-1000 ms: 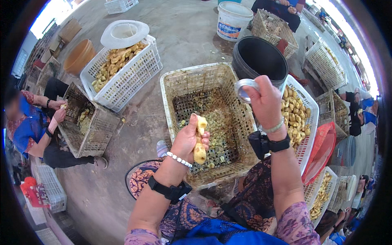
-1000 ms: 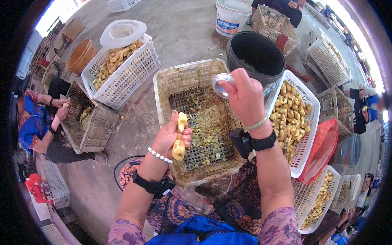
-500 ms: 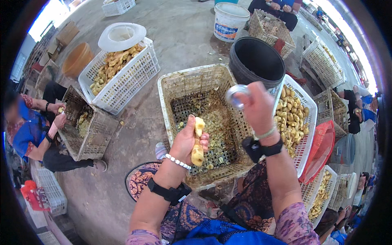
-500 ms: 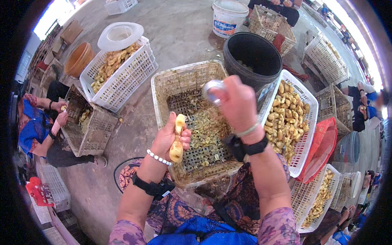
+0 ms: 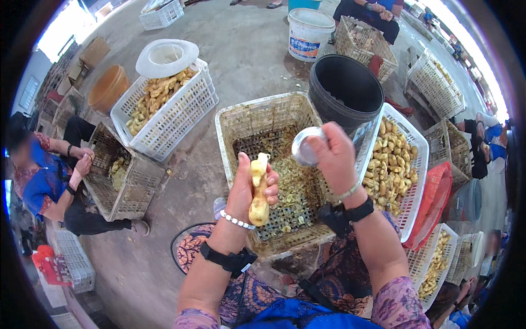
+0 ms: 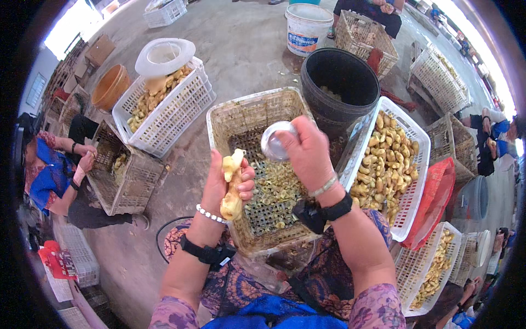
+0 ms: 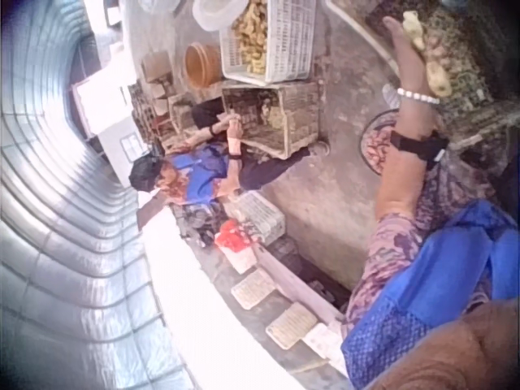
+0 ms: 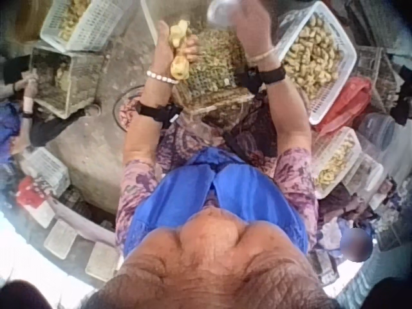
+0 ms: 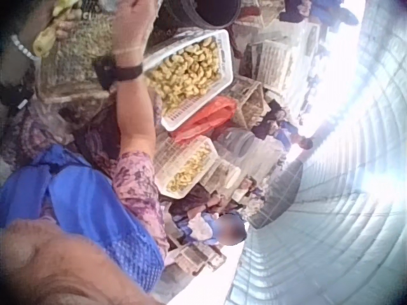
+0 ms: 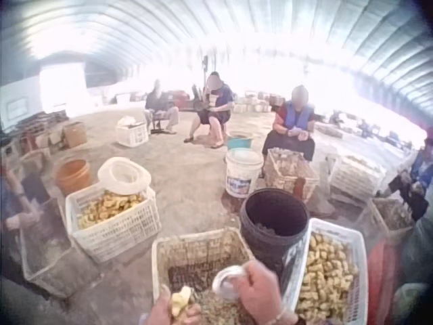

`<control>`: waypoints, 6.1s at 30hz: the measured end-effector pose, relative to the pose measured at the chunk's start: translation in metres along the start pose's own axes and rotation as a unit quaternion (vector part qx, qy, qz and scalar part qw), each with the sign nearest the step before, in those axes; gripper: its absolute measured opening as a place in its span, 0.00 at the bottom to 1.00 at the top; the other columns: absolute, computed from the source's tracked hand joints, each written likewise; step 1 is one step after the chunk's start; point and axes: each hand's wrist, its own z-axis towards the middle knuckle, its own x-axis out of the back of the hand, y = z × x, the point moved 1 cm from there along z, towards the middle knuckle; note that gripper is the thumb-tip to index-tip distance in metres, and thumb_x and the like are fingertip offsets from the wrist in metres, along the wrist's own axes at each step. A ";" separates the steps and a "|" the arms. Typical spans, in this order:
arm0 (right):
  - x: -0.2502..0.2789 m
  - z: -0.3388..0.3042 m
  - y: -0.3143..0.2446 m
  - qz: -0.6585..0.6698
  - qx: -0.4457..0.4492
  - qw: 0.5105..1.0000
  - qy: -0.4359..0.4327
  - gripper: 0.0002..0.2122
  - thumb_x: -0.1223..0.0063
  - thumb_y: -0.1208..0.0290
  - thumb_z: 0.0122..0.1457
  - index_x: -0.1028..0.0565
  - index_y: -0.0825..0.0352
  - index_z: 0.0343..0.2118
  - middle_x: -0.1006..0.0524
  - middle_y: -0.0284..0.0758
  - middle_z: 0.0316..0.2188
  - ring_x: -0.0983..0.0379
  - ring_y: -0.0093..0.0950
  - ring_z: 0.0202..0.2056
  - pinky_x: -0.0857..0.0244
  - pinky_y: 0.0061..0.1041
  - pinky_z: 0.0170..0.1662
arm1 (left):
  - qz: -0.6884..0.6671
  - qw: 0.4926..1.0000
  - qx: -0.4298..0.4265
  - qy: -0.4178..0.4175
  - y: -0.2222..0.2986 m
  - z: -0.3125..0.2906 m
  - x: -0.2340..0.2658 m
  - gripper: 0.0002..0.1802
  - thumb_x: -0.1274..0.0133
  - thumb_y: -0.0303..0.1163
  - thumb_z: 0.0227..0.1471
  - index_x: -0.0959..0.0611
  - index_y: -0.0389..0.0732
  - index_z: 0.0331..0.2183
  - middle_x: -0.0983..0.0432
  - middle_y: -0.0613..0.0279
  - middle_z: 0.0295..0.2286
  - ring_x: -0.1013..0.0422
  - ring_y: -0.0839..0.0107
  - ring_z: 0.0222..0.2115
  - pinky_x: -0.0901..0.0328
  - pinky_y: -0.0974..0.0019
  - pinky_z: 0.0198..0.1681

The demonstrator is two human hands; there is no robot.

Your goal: The person peels ginger roots by hand using a small metal lid to scrape the skin off before placing the peeled pieces into a separate bin.

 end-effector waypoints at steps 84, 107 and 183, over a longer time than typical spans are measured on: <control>-0.047 -0.022 -0.025 -0.145 0.026 0.963 -0.224 0.09 0.51 0.63 0.56 0.29 0.64 0.33 0.25 0.42 0.20 0.26 0.43 0.25 0.33 0.41 0.28 | 0.132 0.974 -0.182 0.014 0.019 0.007 0.007 0.16 0.62 0.42 0.62 0.28 0.41 0.31 0.26 0.55 0.34 0.29 0.65 0.37 0.32 0.62 0.43; -0.033 -0.034 -0.009 0.387 -0.278 0.831 -0.288 0.07 0.50 0.68 0.61 0.27 0.66 0.36 0.28 0.23 0.29 0.34 0.13 0.32 0.38 0.15 0.34 | 0.163 0.938 -0.299 -0.061 0.033 0.002 -0.007 0.23 0.65 0.48 0.62 0.28 0.36 0.38 0.28 0.53 0.37 0.31 0.61 0.42 0.35 0.55 0.49; 0.174 -0.096 0.189 -0.423 -0.221 0.879 0.005 0.12 0.45 0.63 0.54 0.27 0.69 0.26 0.27 0.38 0.20 0.30 0.29 0.23 0.35 0.29 0.29 | 0.160 0.969 0.041 -0.185 0.000 -0.010 -0.010 0.36 0.47 0.24 0.46 0.40 0.34 0.57 0.34 0.62 0.36 0.33 0.75 0.28 0.30 0.67 0.33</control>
